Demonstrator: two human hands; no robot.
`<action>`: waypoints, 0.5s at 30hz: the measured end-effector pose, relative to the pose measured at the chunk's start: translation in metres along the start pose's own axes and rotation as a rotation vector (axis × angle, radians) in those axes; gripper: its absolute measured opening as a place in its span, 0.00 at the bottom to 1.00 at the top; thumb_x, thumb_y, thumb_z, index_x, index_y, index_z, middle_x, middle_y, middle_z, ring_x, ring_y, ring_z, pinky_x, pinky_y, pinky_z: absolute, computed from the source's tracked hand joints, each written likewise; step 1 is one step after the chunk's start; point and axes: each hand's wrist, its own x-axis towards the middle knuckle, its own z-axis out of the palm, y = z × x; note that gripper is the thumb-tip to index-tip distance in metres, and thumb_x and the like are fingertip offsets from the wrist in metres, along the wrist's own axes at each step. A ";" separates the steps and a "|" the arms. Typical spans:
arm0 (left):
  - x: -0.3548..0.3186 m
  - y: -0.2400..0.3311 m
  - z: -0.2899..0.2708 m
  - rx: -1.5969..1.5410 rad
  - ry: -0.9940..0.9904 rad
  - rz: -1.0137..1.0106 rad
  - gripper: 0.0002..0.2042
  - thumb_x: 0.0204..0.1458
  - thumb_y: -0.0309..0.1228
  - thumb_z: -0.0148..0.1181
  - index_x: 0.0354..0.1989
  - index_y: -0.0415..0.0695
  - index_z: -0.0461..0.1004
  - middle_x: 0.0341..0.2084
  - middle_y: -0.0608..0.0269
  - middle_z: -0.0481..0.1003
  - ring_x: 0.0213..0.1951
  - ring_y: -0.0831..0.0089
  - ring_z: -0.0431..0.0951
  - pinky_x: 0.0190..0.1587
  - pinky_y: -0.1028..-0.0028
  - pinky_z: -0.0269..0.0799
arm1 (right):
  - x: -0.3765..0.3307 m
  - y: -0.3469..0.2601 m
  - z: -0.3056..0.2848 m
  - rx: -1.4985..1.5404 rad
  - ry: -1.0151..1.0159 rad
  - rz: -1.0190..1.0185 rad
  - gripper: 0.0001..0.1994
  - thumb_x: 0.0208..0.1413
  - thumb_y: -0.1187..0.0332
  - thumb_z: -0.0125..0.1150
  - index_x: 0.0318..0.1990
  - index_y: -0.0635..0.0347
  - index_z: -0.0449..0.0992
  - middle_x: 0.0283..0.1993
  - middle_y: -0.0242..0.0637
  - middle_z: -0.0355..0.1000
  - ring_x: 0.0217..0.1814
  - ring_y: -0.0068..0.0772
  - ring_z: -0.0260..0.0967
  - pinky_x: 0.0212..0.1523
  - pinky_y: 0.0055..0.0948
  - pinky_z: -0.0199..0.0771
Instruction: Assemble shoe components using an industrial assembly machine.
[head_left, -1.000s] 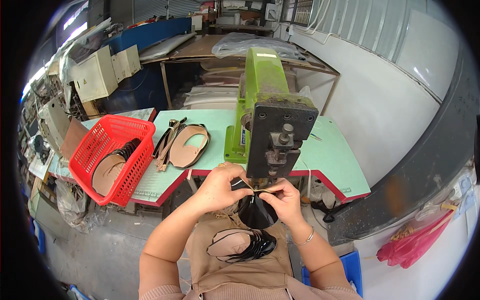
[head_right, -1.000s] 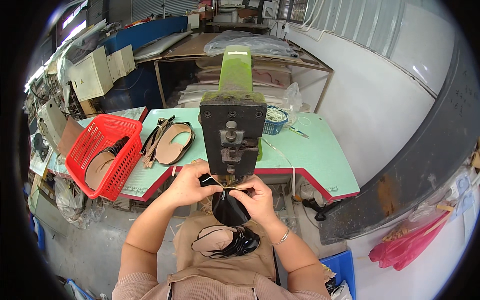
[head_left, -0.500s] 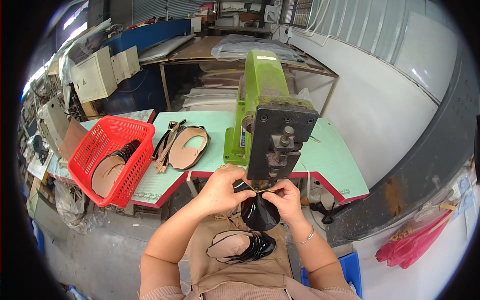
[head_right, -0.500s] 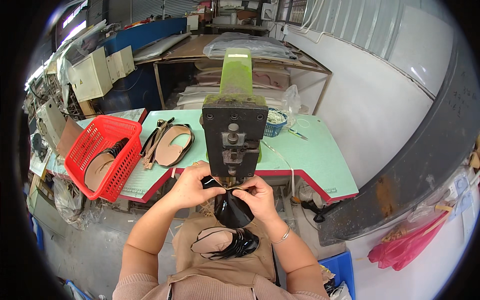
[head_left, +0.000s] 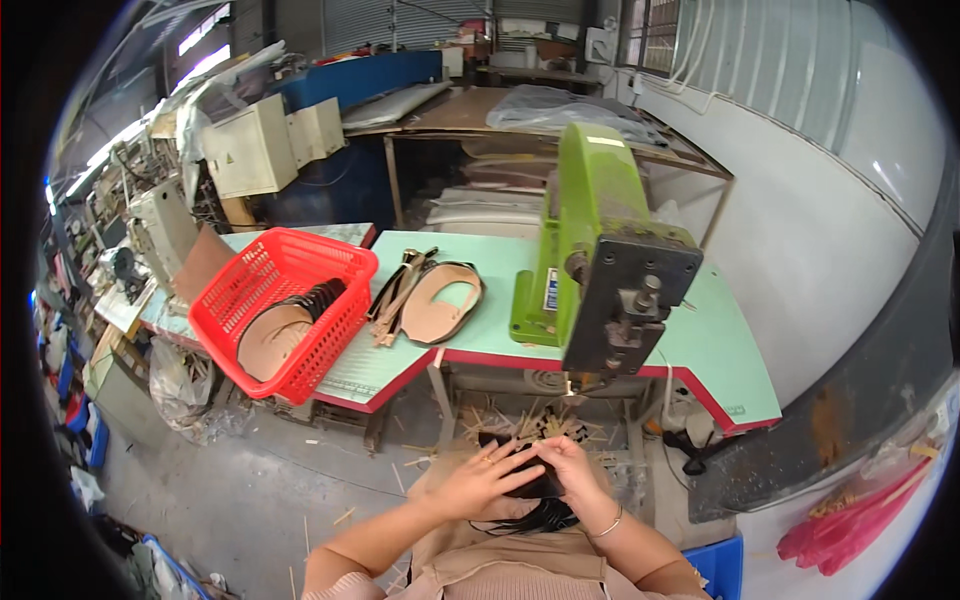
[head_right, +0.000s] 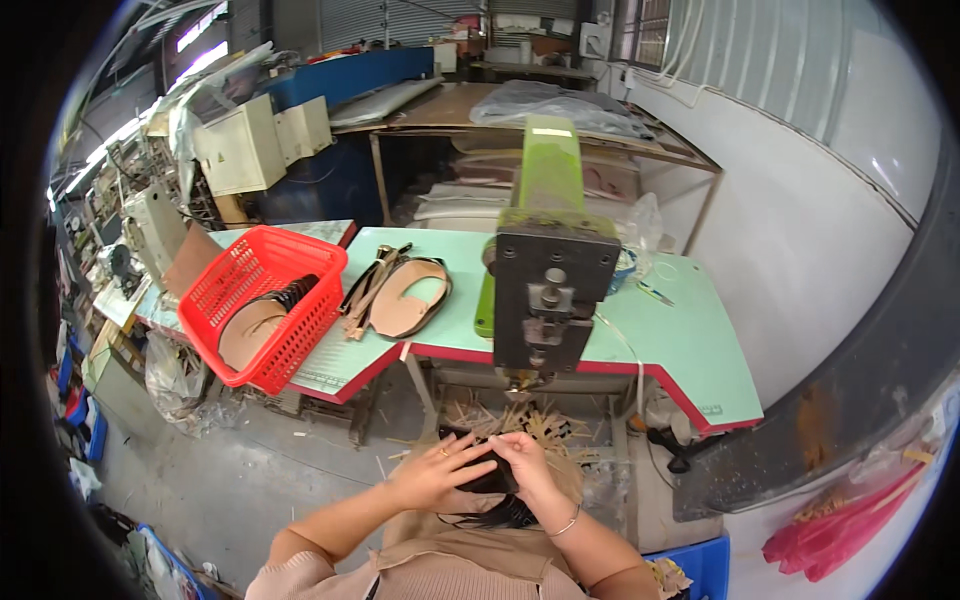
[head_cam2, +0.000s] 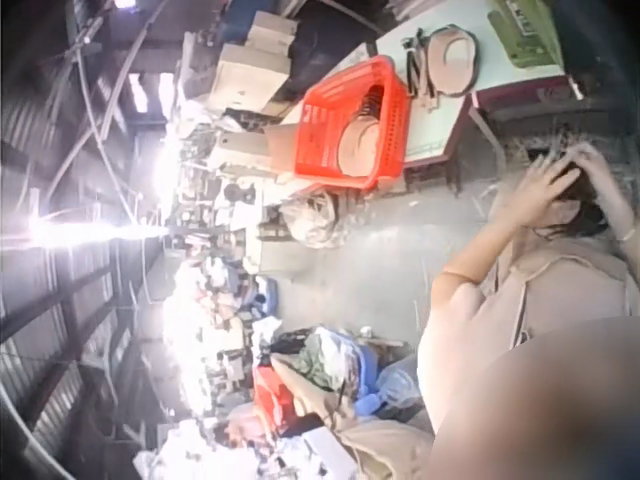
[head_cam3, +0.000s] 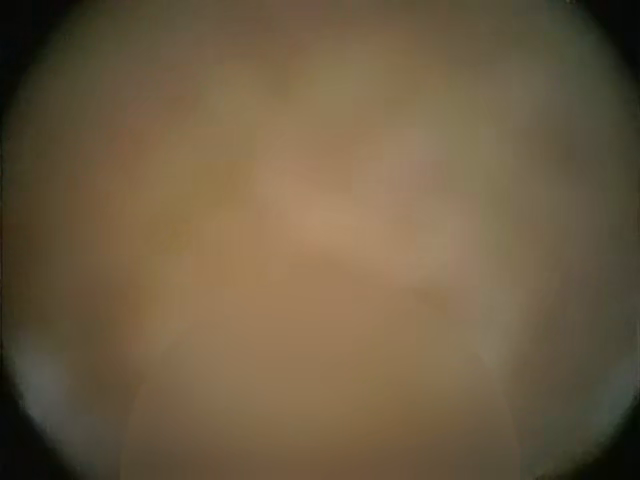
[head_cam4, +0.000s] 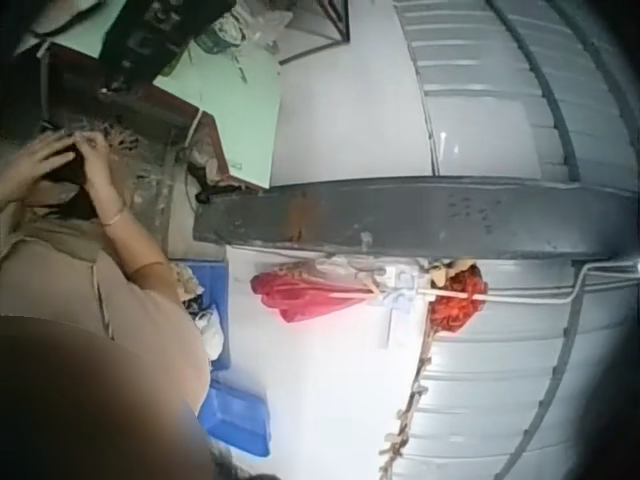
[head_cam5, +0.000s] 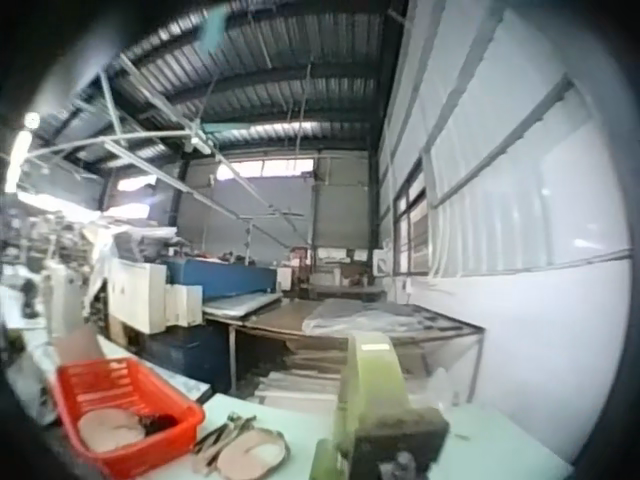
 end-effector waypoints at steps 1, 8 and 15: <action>-0.012 -0.012 0.014 -0.029 0.124 -0.047 0.24 0.43 0.33 0.60 0.53 0.50 0.68 0.49 0.56 0.69 0.50 0.63 0.71 0.50 0.65 0.68 | 0.006 0.010 0.001 0.084 -0.048 0.060 0.07 0.53 0.68 0.60 0.34 0.59 0.69 0.32 0.30 0.70 0.33 0.19 0.67 0.35 0.20 0.68; 0.010 -0.137 -0.047 -1.218 1.558 -0.706 0.19 0.54 0.34 0.52 0.50 0.36 0.63 0.43 0.53 0.70 0.42 0.64 0.73 0.41 0.63 0.72 | -0.017 0.046 0.010 -1.180 -0.532 -0.444 0.14 0.47 0.63 0.58 0.40 0.60 0.72 0.41 0.44 0.72 0.45 0.42 0.68 0.46 0.34 0.67; 0.067 -0.210 -0.017 -1.675 1.627 -0.737 0.18 0.56 0.25 0.44 0.56 0.43 0.56 0.51 0.55 0.64 0.52 0.61 0.67 0.56 0.56 0.61 | -0.013 0.106 -0.021 -1.829 -0.957 -0.188 0.18 0.55 0.52 0.46 0.36 0.58 0.74 0.35 0.47 0.73 0.36 0.48 0.70 0.36 0.42 0.70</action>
